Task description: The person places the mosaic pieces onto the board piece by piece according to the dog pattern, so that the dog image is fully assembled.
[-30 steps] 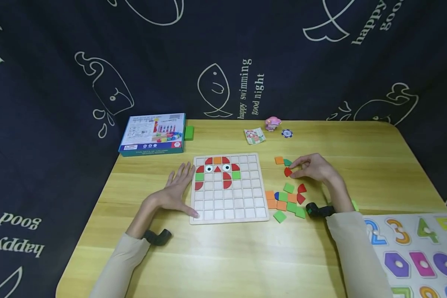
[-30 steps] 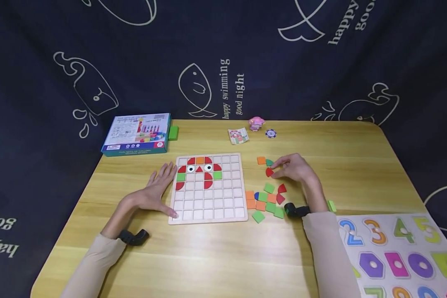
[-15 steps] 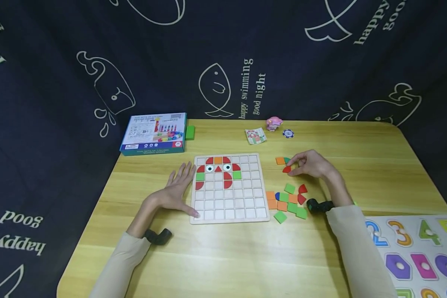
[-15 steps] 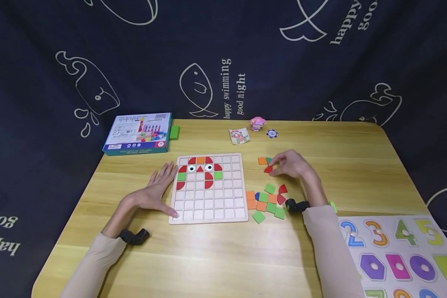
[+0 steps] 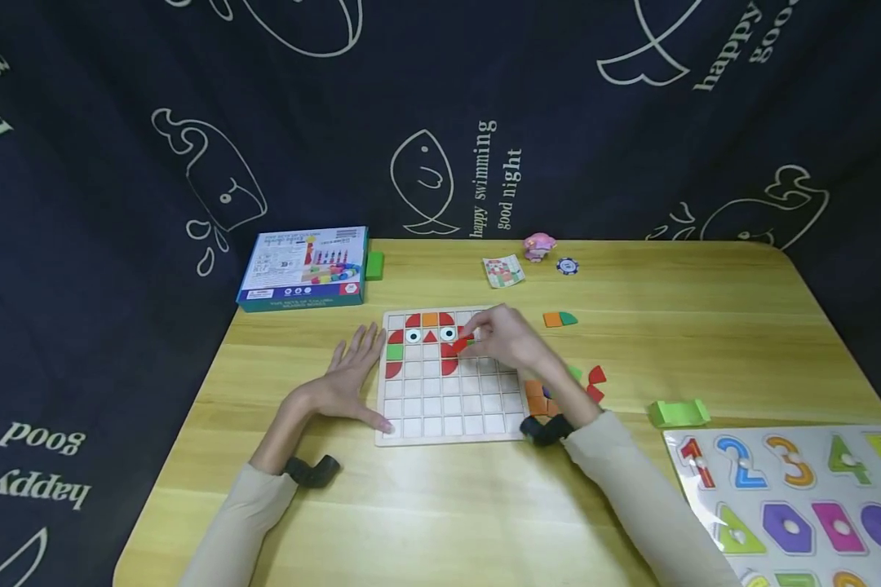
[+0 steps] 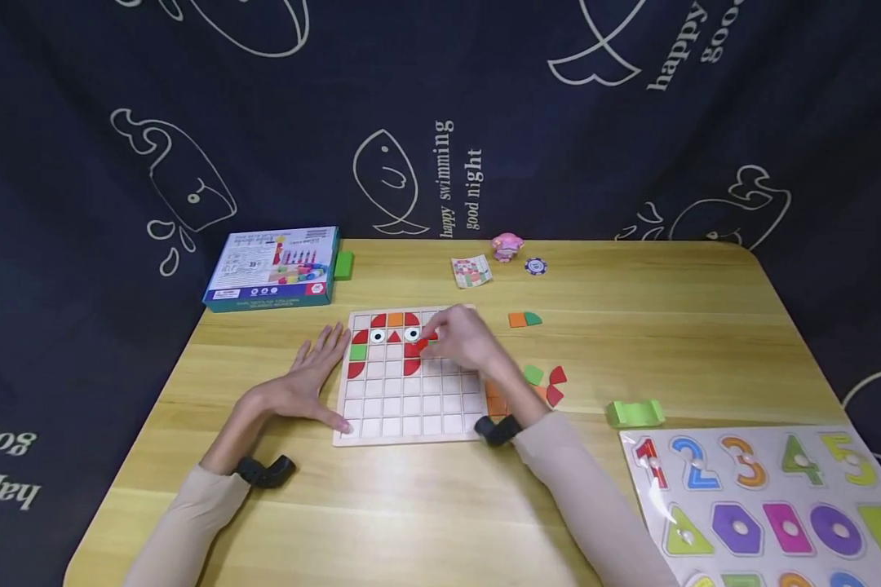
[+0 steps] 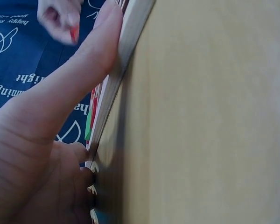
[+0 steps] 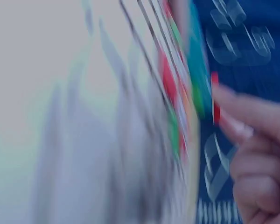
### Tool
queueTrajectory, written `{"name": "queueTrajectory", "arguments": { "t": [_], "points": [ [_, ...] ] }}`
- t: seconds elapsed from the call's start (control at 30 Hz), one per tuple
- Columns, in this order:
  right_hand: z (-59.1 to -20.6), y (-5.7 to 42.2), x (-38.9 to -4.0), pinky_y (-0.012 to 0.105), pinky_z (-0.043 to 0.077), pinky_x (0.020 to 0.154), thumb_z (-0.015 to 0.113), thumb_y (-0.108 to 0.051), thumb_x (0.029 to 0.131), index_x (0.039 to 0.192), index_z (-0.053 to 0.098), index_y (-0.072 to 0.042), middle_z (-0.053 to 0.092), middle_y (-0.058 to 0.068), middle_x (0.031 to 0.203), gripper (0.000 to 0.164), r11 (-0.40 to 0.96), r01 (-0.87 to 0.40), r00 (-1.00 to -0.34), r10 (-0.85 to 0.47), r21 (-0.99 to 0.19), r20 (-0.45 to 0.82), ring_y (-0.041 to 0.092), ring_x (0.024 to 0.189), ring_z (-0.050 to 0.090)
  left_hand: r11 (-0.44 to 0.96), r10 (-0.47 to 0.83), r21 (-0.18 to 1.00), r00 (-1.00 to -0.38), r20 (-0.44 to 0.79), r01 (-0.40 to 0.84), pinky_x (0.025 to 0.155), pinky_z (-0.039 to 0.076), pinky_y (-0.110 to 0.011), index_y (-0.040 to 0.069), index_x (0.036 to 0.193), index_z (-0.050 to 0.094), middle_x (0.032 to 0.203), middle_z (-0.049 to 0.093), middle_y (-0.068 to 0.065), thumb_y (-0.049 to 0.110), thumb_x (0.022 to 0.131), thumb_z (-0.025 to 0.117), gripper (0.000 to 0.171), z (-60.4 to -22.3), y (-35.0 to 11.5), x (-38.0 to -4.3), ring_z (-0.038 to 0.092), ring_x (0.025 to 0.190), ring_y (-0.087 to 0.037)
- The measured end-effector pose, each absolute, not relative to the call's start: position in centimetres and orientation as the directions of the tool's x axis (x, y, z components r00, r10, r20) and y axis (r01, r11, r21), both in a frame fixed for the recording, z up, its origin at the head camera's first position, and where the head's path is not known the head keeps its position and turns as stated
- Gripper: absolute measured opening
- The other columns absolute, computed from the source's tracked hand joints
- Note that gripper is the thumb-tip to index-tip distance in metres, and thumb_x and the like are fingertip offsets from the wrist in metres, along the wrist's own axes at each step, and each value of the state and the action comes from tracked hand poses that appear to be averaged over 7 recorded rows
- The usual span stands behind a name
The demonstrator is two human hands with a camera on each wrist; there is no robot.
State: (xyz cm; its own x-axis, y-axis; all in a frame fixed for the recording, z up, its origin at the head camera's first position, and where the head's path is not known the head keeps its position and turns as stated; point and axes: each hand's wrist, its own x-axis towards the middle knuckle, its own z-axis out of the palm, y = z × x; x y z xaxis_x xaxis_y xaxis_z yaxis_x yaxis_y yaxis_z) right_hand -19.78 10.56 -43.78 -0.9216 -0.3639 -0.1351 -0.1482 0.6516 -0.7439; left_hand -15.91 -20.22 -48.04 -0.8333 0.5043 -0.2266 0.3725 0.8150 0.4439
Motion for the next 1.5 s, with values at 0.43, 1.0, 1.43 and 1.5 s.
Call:
{"name": "queueTrajectory", "arguments": {
  "t": [0.43,1.0,1.43,1.5],
  "points": [
    [-45.7,2.9,-20.5,0.022,0.033,0.049,0.085,-0.010,0.071,0.090,0.077,-0.013,0.069,0.004,0.091,0.020,0.673,-0.104,-0.949,-0.289,-0.732,-0.130,0.014,0.062,0.046,0.796,0.537,0.446,-0.817,-0.211,0.409,0.118,-0.009,-0.062,0.009,0.154,-0.012,0.161,-0.021,-0.016,0.066,0.057,0.082,0.147,-48.0,-20.1,-15.9,-0.020,0.149,-0.036],
    [-46.0,3.4,-21.2,0.025,0.034,0.062,0.087,-0.015,0.069,0.084,0.080,-0.016,0.072,0.001,0.107,0.016,0.624,-0.060,-0.938,-0.303,-0.780,-0.170,0.017,0.078,0.048,0.800,0.537,0.435,-0.816,-0.212,0.414,0.119,-0.010,-0.060,0.010,0.154,-0.012,0.161,-0.021,-0.014,0.068,0.058,0.080,0.146,-48.1,-20.0,-16.0,-0.021,0.149,-0.034],
    [-43.0,8.9,-20.8,0.021,0.024,0.047,0.083,-0.015,0.075,0.103,0.077,-0.013,0.046,-0.002,0.060,0.029,0.568,-0.151,-0.931,-0.357,-0.809,-0.077,0.012,0.052,0.032,0.802,0.526,0.443,-0.826,-0.204,0.401,0.119,-0.009,-0.060,0.011,0.154,-0.012,0.161,-0.021,-0.014,0.069,0.056,0.081,0.147,-48.0,-20.2,-16.0,-0.020,0.149,-0.034],
    [-42.1,12.1,-20.5,0.022,0.023,0.047,0.082,-0.017,0.077,0.105,0.076,-0.012,0.035,-0.002,0.056,0.030,0.566,-0.135,-0.938,-0.338,-0.813,-0.080,0.013,0.052,0.031,0.801,0.524,0.448,-0.828,-0.200,0.398,0.119,-0.009,-0.061,0.011,0.155,-0.011,0.161,-0.020,-0.014,0.068,0.055,0.082,0.148,-48.1,-20.2,-16.0,-0.020,0.149,-0.034]
  ]
}}
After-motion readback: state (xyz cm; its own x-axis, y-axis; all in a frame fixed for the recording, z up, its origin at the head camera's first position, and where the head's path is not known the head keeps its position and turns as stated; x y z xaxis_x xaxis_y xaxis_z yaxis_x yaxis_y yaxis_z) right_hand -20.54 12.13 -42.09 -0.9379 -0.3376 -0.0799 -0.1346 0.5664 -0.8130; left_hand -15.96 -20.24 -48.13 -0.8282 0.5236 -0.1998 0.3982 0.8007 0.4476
